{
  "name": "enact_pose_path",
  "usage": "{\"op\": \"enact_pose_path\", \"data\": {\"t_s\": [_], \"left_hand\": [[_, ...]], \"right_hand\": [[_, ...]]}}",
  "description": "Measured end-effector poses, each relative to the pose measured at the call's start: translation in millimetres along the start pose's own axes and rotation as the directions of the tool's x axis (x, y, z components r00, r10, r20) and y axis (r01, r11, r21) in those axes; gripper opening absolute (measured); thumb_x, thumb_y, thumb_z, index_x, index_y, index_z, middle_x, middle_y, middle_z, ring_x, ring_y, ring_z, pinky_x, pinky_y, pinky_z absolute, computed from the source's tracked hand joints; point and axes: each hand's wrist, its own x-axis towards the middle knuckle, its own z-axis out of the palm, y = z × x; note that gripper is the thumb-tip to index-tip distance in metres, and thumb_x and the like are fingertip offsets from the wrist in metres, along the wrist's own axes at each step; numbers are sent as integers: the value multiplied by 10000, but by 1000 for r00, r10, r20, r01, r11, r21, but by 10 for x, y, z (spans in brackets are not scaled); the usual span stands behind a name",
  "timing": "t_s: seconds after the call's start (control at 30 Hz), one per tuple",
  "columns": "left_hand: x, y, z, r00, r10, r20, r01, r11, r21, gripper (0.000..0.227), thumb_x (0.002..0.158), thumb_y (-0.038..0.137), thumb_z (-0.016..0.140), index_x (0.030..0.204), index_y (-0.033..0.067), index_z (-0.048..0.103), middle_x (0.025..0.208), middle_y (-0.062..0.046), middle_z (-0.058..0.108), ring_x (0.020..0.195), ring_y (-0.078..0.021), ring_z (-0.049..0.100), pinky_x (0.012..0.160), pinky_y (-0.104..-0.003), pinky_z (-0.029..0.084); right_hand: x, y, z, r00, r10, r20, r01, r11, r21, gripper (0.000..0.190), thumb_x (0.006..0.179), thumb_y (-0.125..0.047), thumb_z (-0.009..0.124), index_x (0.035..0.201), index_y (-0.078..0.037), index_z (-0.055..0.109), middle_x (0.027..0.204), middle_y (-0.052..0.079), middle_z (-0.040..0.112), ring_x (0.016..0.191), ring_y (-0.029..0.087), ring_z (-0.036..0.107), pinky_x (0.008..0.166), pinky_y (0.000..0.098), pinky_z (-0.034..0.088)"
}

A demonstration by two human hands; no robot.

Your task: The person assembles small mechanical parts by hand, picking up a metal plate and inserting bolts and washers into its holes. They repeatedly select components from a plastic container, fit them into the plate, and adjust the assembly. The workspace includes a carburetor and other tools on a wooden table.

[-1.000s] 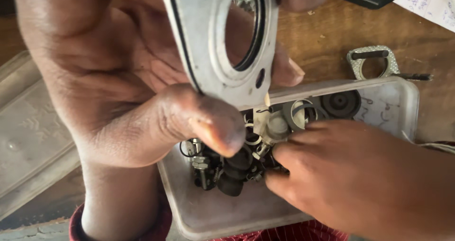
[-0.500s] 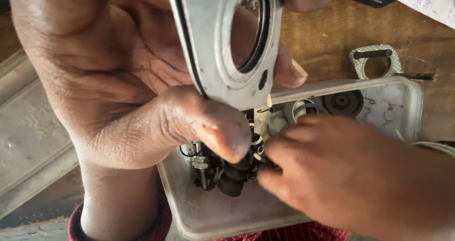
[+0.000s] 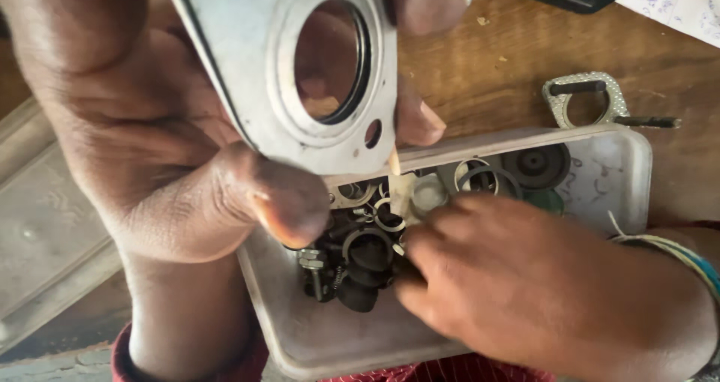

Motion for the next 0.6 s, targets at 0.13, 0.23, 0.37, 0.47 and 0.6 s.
{"op": "enact_pose_path", "data": {"t_s": [0.13, 0.23, 0.37, 0.47, 0.6], "left_hand": [[43, 85, 9, 1000, -9, 30, 10, 999, -42, 913, 909, 107, 866, 1514, 11, 189, 1319, -351, 566, 1096, -397, 683, 875, -550, 699], [105, 113, 55, 997, -20, 69, 27, 994, -105, 897, 918, 122, 866, 1514, 12, 204, 1302, -352, 579, 1108, -399, 672, 883, -556, 699], [141, 111, 96, 998, -29, 48, 33, 996, -86, 863, 907, 154, 866, 1486, -18, 250, 1267, -347, 585, 1100, -409, 657, 867, -571, 684], [144, 118, 90, 998, -22, 64, 25, 998, -54, 830, 920, 163, 857, 1481, -8, 270, 1264, -320, 579, 1117, -411, 650, 858, -563, 660], [115, 98, 67, 997, -24, 72, 29, 997, -69, 884, 931, 130, 867, 1522, 42, 215, 1279, -297, 562, 1160, -408, 637, 875, -547, 662]], "right_hand": [[21, -24, 63, 978, -42, -205, 41, 999, -9, 181, 846, -166, 640, 711, -45, 647, 970, 132, 603, 865, 306, 620, 715, 464, 497], [40, -41, 137, 936, -22, -352, 15, 1000, -24, 187, 811, -207, 654, 667, -87, 655, 986, 106, 625, 820, 281, 624, 711, 450, 503], [25, -47, 174, 953, 40, -302, -47, 999, -16, 146, 781, -191, 656, 665, -106, 683, 940, 99, 626, 840, 278, 636, 732, 457, 514], [29, -39, 82, 982, 53, -182, -55, 998, -7, 120, 790, -176, 655, 700, -103, 685, 870, 100, 614, 840, 286, 641, 732, 457, 519], [-41, -25, -88, 972, -79, -222, 44, 987, -158, 131, 849, -143, 634, 784, -29, 636, 765, 111, 589, 718, 306, 633, 629, 459, 520]]}}
